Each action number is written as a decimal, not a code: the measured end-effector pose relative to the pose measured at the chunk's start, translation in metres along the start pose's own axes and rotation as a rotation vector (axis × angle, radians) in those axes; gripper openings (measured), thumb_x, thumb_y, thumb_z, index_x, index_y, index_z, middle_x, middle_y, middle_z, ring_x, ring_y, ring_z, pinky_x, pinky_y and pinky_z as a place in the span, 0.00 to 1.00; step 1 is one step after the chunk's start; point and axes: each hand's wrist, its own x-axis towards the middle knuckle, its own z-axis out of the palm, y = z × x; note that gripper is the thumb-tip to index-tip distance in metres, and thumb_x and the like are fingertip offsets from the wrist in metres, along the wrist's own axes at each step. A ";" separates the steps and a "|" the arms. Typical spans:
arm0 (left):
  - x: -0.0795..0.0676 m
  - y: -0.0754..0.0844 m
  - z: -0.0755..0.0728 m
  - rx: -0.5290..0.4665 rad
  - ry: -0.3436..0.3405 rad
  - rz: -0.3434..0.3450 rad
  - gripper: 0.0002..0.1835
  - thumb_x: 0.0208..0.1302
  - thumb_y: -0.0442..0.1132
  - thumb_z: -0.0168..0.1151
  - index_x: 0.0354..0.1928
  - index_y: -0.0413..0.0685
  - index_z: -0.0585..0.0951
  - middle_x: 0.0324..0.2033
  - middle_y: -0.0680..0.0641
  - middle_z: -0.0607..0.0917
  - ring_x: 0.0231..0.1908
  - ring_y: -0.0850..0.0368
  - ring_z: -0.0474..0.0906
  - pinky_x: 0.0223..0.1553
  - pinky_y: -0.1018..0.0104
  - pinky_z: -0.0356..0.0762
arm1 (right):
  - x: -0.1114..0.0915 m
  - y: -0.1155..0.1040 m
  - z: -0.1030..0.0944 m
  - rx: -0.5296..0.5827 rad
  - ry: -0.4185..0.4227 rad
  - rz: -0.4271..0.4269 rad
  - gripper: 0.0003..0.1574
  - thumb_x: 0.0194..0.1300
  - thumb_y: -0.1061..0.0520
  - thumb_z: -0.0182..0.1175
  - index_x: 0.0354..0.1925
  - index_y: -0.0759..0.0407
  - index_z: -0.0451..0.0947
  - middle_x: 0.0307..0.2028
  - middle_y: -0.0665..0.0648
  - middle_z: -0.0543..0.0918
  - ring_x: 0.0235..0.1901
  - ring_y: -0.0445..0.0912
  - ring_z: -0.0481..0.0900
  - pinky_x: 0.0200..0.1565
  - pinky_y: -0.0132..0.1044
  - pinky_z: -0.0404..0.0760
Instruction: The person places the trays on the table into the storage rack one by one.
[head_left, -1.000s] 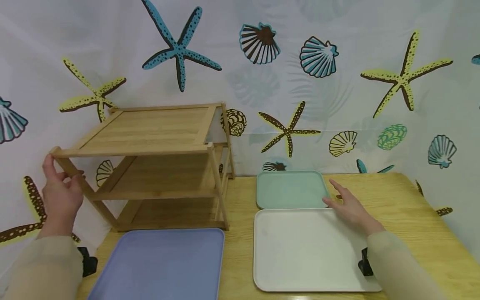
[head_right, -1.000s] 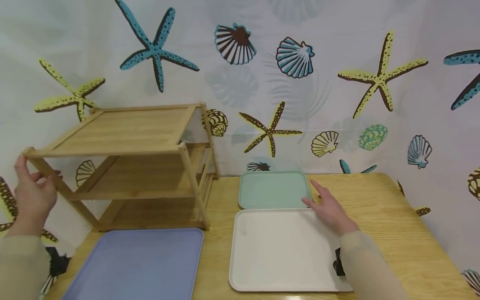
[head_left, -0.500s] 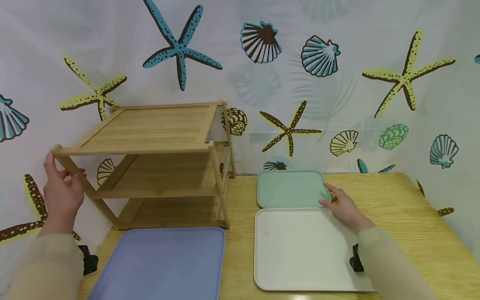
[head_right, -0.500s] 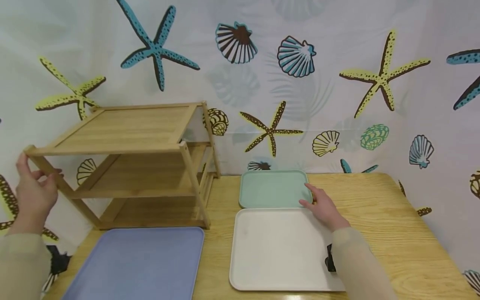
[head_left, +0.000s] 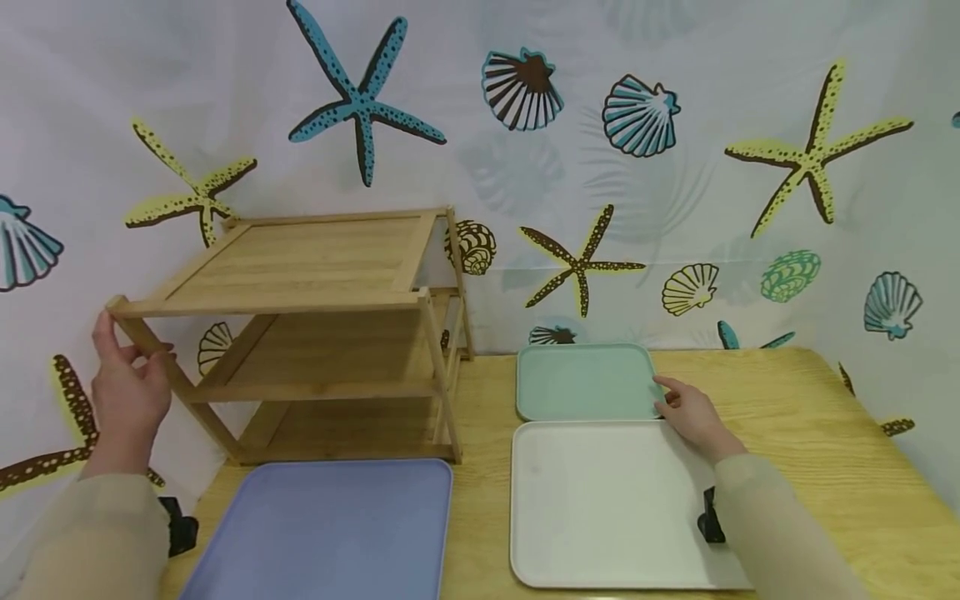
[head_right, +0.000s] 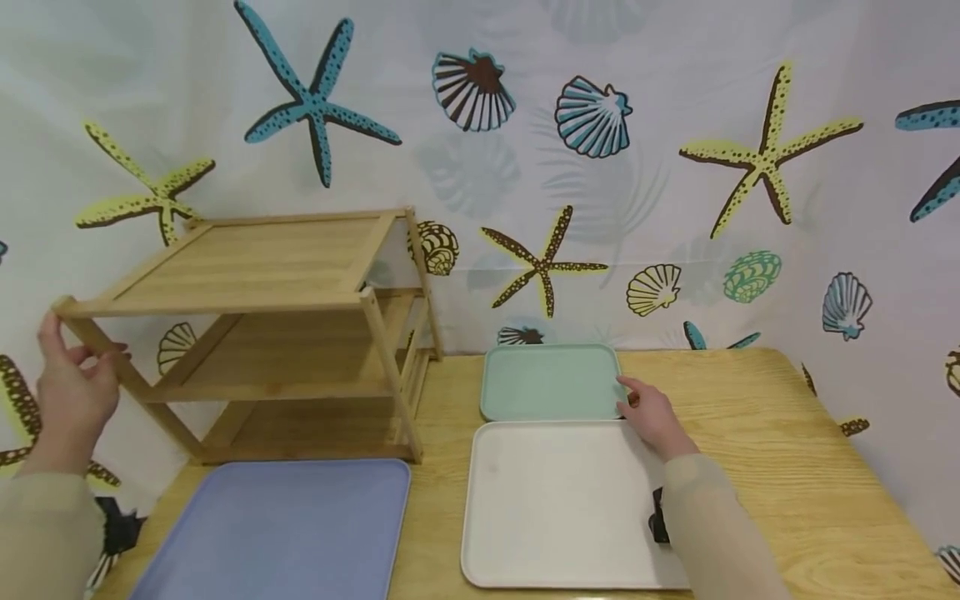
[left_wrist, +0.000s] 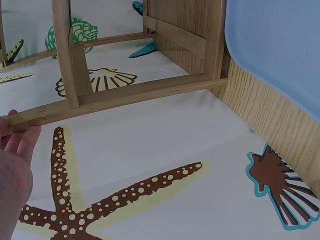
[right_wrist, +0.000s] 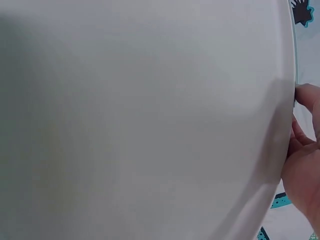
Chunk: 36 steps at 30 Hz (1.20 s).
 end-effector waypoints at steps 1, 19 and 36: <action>0.000 -0.001 0.000 0.001 -0.001 -0.001 0.39 0.72 0.37 0.40 0.74 0.73 0.33 0.64 0.29 0.68 0.56 0.28 0.71 0.27 0.72 0.64 | 0.000 0.000 0.001 -0.002 0.006 0.005 0.30 0.69 0.63 0.55 0.66 0.71 0.64 0.45 0.71 0.77 0.46 0.62 0.77 0.48 0.55 0.75; 0.002 -0.006 0.003 -0.038 -0.025 0.003 0.40 0.73 0.36 0.39 0.72 0.80 0.31 0.62 0.27 0.68 0.56 0.26 0.70 0.46 0.35 0.72 | -0.001 -0.003 0.000 0.223 0.010 0.125 0.31 0.72 0.63 0.43 0.71 0.65 0.58 0.64 0.77 0.62 0.61 0.66 0.66 0.48 0.46 0.75; 0.003 -0.004 0.001 -0.029 -0.038 -0.007 0.39 0.74 0.37 0.38 0.72 0.79 0.30 0.64 0.27 0.67 0.56 0.25 0.70 0.45 0.35 0.73 | -0.014 -0.020 -0.015 0.746 -0.013 0.049 0.33 0.71 0.66 0.43 0.72 0.70 0.54 0.39 0.56 0.75 0.33 0.39 0.78 0.40 0.33 0.80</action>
